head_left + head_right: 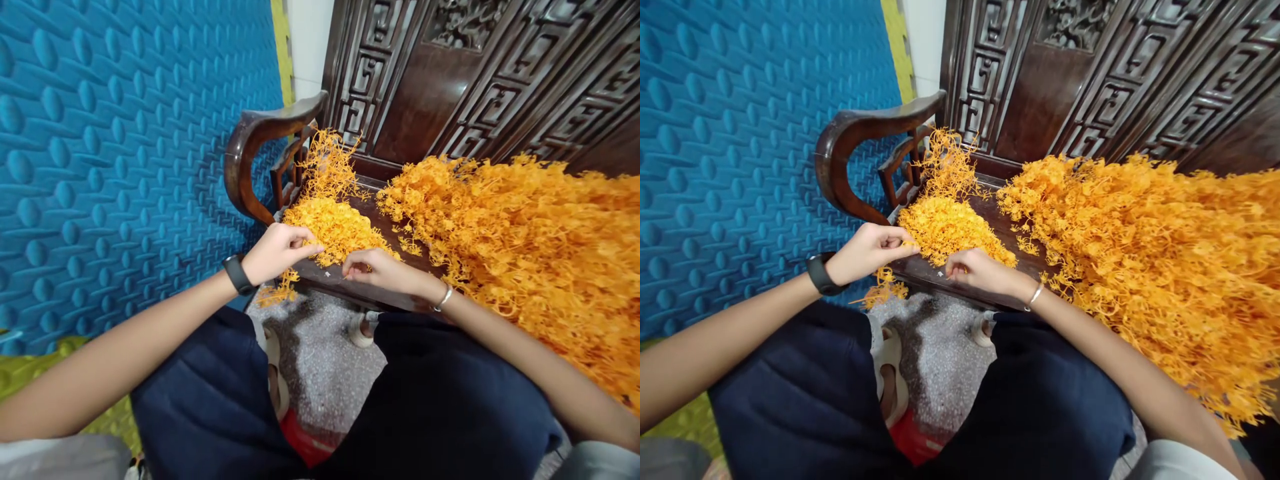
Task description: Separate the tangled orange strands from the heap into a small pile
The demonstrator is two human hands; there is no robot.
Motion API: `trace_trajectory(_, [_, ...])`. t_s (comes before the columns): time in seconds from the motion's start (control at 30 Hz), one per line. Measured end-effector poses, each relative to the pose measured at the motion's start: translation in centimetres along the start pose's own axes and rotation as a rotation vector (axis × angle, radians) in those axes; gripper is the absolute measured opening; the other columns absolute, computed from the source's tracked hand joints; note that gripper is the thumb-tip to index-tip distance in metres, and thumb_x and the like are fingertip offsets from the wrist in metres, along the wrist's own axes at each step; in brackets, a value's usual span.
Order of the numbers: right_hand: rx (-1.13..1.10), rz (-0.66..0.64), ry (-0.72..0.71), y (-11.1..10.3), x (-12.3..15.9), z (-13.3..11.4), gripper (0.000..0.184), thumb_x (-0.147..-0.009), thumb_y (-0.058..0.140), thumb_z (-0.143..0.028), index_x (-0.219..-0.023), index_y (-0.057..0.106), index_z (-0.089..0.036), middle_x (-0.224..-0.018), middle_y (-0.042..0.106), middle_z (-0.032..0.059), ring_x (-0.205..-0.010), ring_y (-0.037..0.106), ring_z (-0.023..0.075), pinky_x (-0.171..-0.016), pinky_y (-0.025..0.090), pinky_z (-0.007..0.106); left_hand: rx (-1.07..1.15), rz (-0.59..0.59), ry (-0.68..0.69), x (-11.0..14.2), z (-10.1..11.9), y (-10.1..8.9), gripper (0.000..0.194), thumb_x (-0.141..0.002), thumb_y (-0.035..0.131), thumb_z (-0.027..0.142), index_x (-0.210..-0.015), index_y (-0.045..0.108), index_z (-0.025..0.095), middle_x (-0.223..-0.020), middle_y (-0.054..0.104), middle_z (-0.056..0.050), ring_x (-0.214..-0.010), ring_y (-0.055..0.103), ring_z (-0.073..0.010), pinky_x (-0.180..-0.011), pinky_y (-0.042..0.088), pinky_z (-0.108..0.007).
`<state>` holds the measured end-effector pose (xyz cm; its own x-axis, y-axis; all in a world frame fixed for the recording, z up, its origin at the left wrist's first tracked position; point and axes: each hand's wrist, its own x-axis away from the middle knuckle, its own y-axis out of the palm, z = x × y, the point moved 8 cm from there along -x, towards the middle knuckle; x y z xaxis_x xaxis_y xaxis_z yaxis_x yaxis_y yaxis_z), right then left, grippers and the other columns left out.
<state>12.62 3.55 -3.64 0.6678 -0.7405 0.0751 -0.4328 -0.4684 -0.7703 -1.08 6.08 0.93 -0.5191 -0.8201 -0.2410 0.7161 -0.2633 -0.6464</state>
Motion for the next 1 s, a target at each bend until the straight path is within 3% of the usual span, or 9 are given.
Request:
trace_trajectory(0.13, [-0.004, -0.017, -0.032, 0.5, -0.5, -0.3, 0.016, -0.082, 0.049, -0.010, -0.087, 0.065, -0.011, -0.083, 0.066, 0.0059, -0.074, 0.059, 0.0109, -0.071, 0.047, 0.027, 0.035, -0.012, -0.036, -0.5, -0.7, 0.2, 0.021, -0.074, 0.061, 0.030, -0.062, 0.061, 0.012, -0.043, 0.032, 0.007, -0.043, 0.028, -0.0062, -0.044, 0.020, -0.021])
trace_trajectory(0.27, [-0.016, -0.032, -0.033, 0.9, -0.5, -0.6, 0.020, -0.082, 0.047, -0.009, -0.089, 0.066, -0.012, -0.091, 0.067, 0.0076, -0.083, 0.060, 0.0123, -0.079, 0.047, 0.028, 0.042, -0.028, -0.038, -0.8, -0.9, 0.2, 0.034, -0.074, 0.060, 0.033, -0.049, 0.048, 0.014, -0.044, 0.029, 0.007, -0.044, 0.026, -0.0055, -0.045, 0.020, -0.021])
trace_trajectory(0.4, [-0.096, 0.049, 0.016, 0.3, -0.6, 0.2, 0.019, -0.081, 0.049, -0.011, -0.091, 0.065, -0.013, -0.081, 0.067, 0.0046, -0.074, 0.061, 0.0120, -0.073, 0.047, 0.027, 0.024, -0.041, -0.065, -0.7, -1.1, 0.2, 0.035, -0.076, 0.057, 0.035, -0.049, 0.046, 0.014, -0.044, 0.028, 0.007, -0.045, 0.026, -0.0056, -0.046, 0.019, -0.021])
trace_trajectory(0.57, [-0.343, 0.663, 0.185, -7.8, -2.6, 5.1, 0.008, -0.076, 0.053, -0.011, -0.080, 0.060, -0.014, -0.066, 0.061, 0.0015, -0.060, 0.057, 0.0100, -0.060, 0.047, 0.025, 0.040, -0.068, -0.072, -0.6, -1.2, 0.4, 0.036, -0.076, 0.056, 0.036, -0.050, 0.044, 0.015, -0.044, 0.030, 0.007, -0.045, 0.026, -0.0058, -0.047, 0.019, -0.022])
trace_trajectory(0.67, [-0.487, 0.848, 0.234, -12.6, -5.0, 7.9, 0.021, -0.079, 0.048, -0.007, -0.094, 0.059, -0.017, -0.074, 0.061, 0.0017, -0.059, 0.057, 0.0080, -0.055, 0.047, 0.021, 0.040, -0.087, -0.068, -0.9, -1.1, 0.9, 0.036, -0.076, 0.056, 0.036, -0.050, 0.044, 0.015, -0.044, 0.030, 0.007, -0.045, 0.027, -0.0062, -0.047, 0.019, -0.022])
trace_trajectory(0.8, [-0.619, 0.800, 0.288, -13.7, -6.6, 9.8, 0.059, -0.076, 0.052, -0.007, -0.129, 0.039, -0.030, -0.090, 0.063, 0.0020, -0.059, 0.060, 0.0087, -0.050, 0.048, 0.021, 0.032, -0.095, -0.062, -1.2, -0.7, 1.4, 0.032, -0.076, 0.057, 0.035, -0.052, 0.049, 0.014, -0.043, 0.029, 0.007, -0.045, 0.026, -0.0064, -0.047, 0.019, -0.022])
trace_trajectory(0.9, [-0.690, 0.690, 0.328, -10.5, -5.4, 9.2, 0.039, -0.077, 0.056, -0.013, -0.114, 0.052, -0.021, -0.097, 0.064, 0.0054, -0.065, 0.063, 0.0084, -0.053, 0.049, 0.020, 0.025, -0.106, -0.076, -1.3, -0.8, 1.7, 0.026, -0.074, 0.058, 0.034, -0.058, 0.058, 0.013, -0.042, 0.031, 0.008, -0.044, 0.026, -0.0065, -0.047, 0.020, -0.021])
trace_trajectory(0.97, [-0.790, 0.485, 0.247, -7.4, -5.0, 6.9, 0.019, -0.082, 0.054, -0.025, -0.096, 0.060, -0.015, -0.096, 0.066, 0.0087, -0.071, 0.065, 0.0102, -0.059, 0.051, 0.021, 0.020, -0.095, -0.089, -1.4, -1.0, 1.6, 0.026, -0.073, 0.059, 0.034, -0.059, 0.061, 0.012, -0.041, 0.032, 0.007, -0.043, 0.027, -0.0065, -0.047, 0.020, -0.022])
trace_trajectory(1.0, [-0.814, 0.368, 0.195, -6.0, -4.8, 5.4, 0.021, -0.083, 0.053, -0.031, -0.092, 0.062, -0.014, -0.095, 0.067, 0.0092, -0.072, 0.065, 0.0109, -0.062, 0.052, 0.023, 0.017, -0.089, -0.096, -1.5, -1.2, 1.5, 0.026, -0.072, 0.059, 0.034, -0.059, 0.061, 0.012, -0.041, 0.032, 0.007, -0.043, 0.027, -0.0065, -0.047, 0.020, -0.022])
